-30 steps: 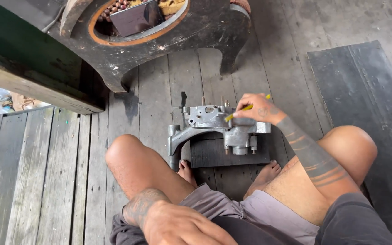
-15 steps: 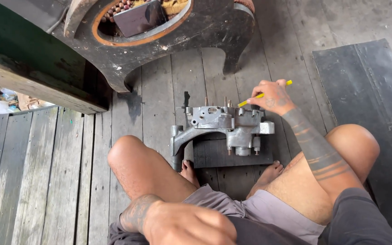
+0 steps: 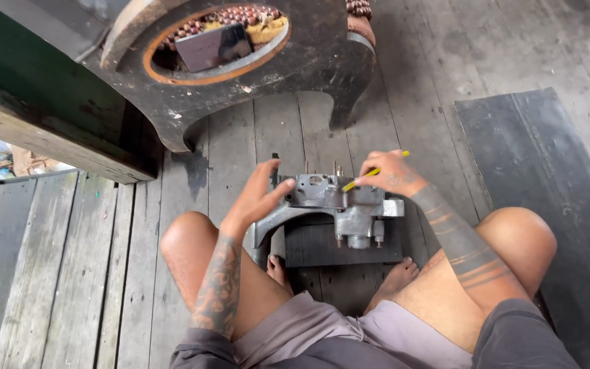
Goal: Cleaning a metal engine casing using a small brush to remove dirt from crevices.
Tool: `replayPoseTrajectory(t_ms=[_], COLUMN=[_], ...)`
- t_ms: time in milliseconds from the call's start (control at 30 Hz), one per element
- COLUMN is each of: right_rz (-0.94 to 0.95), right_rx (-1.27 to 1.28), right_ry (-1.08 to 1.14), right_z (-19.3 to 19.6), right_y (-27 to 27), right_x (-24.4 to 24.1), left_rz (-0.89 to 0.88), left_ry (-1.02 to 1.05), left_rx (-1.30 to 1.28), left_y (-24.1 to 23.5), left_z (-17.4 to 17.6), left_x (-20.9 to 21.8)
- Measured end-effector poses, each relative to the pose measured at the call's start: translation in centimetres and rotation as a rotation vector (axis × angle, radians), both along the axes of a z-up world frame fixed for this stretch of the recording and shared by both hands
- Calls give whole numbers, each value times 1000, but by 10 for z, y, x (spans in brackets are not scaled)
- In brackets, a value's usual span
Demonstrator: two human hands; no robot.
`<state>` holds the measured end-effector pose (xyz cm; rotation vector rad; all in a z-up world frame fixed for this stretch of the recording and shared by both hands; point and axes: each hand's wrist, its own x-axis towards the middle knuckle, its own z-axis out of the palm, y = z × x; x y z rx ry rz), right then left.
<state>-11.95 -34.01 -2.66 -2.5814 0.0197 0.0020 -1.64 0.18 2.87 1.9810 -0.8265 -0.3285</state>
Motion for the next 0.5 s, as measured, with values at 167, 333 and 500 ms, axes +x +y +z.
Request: replayPoseTrajectory(t_ms=[167,333,500], right_rz=[-89,-15,-44], right_rx=[-145,-110,-337], right_ry=[-98,14,-114], right_z=[6,6,12], right_y=[-16,-11,-7], right_x=[5,4,0], left_rz=[-107,-110,-106], left_ry=[136,13,-47], left_rx=[392,502,561], left_y=[-10,-19,-23], left_z=[-5,-35,-48], left_x=[-7,-4,-1])
